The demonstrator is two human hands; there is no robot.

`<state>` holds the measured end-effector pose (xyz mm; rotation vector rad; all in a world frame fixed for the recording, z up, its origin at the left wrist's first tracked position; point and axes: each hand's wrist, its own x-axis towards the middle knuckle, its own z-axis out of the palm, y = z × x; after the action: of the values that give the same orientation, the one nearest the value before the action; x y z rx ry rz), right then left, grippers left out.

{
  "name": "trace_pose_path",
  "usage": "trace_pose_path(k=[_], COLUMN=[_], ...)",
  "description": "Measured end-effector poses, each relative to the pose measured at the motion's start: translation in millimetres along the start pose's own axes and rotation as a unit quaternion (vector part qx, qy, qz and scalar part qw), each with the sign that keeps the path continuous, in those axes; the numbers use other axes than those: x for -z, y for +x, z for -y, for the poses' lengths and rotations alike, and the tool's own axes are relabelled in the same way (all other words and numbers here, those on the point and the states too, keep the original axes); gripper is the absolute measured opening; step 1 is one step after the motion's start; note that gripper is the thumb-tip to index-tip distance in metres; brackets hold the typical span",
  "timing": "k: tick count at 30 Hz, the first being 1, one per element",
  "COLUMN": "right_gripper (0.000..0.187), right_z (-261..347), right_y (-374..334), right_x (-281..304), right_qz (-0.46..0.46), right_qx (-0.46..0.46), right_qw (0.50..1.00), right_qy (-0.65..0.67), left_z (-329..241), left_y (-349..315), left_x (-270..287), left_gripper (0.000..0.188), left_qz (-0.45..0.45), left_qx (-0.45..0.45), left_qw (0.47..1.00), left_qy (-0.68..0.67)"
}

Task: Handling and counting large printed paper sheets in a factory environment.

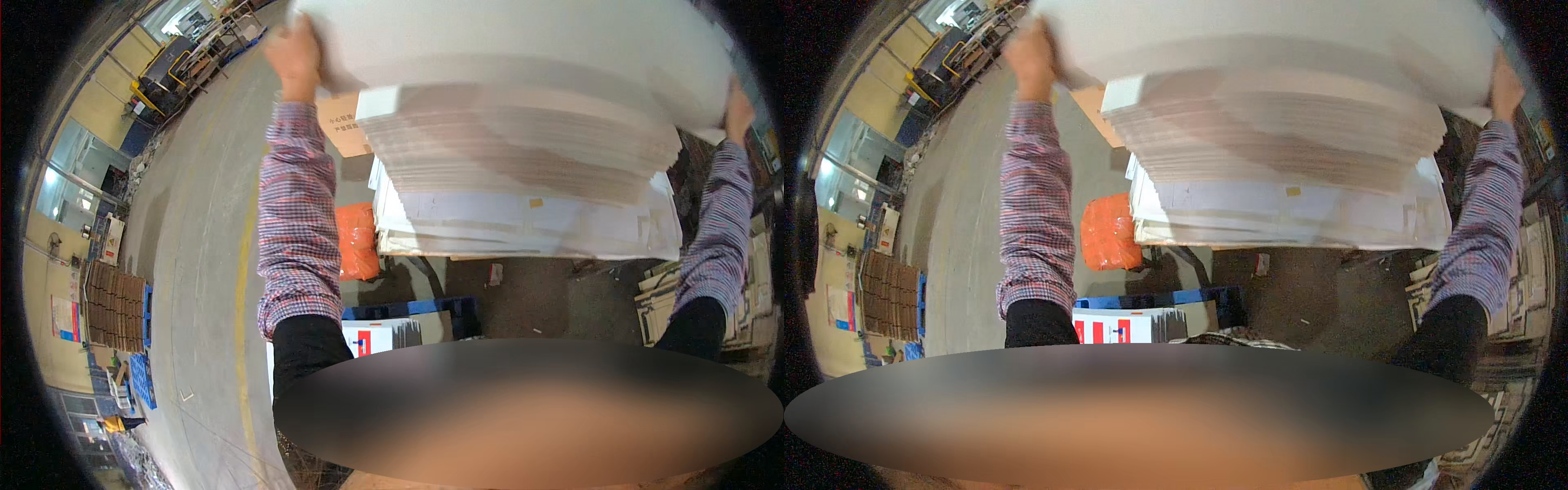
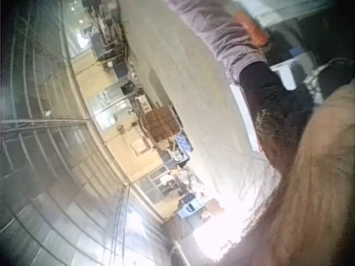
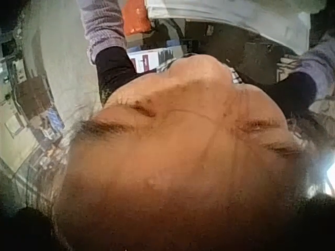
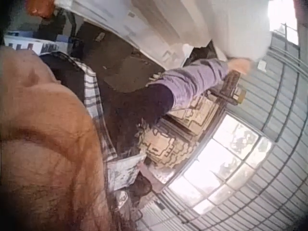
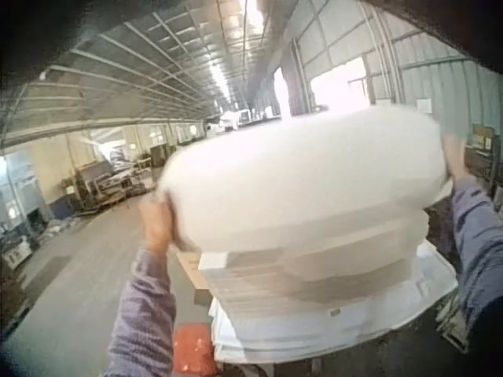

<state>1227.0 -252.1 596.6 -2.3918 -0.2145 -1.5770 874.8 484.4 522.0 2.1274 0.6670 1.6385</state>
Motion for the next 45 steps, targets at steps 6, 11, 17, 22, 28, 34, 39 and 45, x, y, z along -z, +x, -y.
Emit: trace_pose_path(k=[6, 11, 17, 22, 28, 34, 39, 45], right_gripper=[0.076, 0.07, 0.052, 0.05, 0.057, 0.056, 0.06, 0.061], right_z=[50.7, 102.8, 21.0, 38.7, 62.7, 22.3, 23.7, 33.4], right_y=[-143.4, -130.7, -192.9, -218.1, -216.6, -213.7, -206.1, -205.4], right_x=[-179.8, -119.5, -80.3, -92.3, -91.8, -117.6, -114.8, -62.4], right_qz=[0.302, 0.436, 0.282, 0.149, 0.07, 0.181, 0.256, 0.258], right_qx=[-0.104, -0.091, -0.103, -0.076, -0.217, -0.174, -0.208, -0.082], right_qw=[0.948, 0.894, 0.902, 0.958, 0.948, 0.95, 0.91, 0.953], right_qy=[-0.004, -0.045, 0.309, 0.235, 0.223, 0.186, 0.25, 0.139], left_z=[58.2, 26.8, 26.6, 25.5, 29.5, 28.6, 26.8, 25.9], left_y=[-77.8, -94.6, -175.0, -175.2, -171.1, -171.2, -173.6, -194.3], left_x=[-64.9, -28.4, -24.1, -45.5, -53.5, -54.6, -54.0, 4.2], left_gripper=[0.063, 0.048, 0.028, 0.03, 0.026, 0.015, 0.015, 0.025], left_qz=[0.351, 0.325, 0.036, -0.074, -0.099, -0.09, -0.09, 0.024], left_qx=[0.107, 0.032, 0.039, 0.061, 0.096, 0.145, 0.18, 0.165], left_qw=[0.906, 0.913, 0.997, 0.995, 0.99, 0.983, 0.978, 0.982], left_qy=[0.212, 0.244, -0.051, -0.042, -0.014, -0.06, -0.058, -0.094])
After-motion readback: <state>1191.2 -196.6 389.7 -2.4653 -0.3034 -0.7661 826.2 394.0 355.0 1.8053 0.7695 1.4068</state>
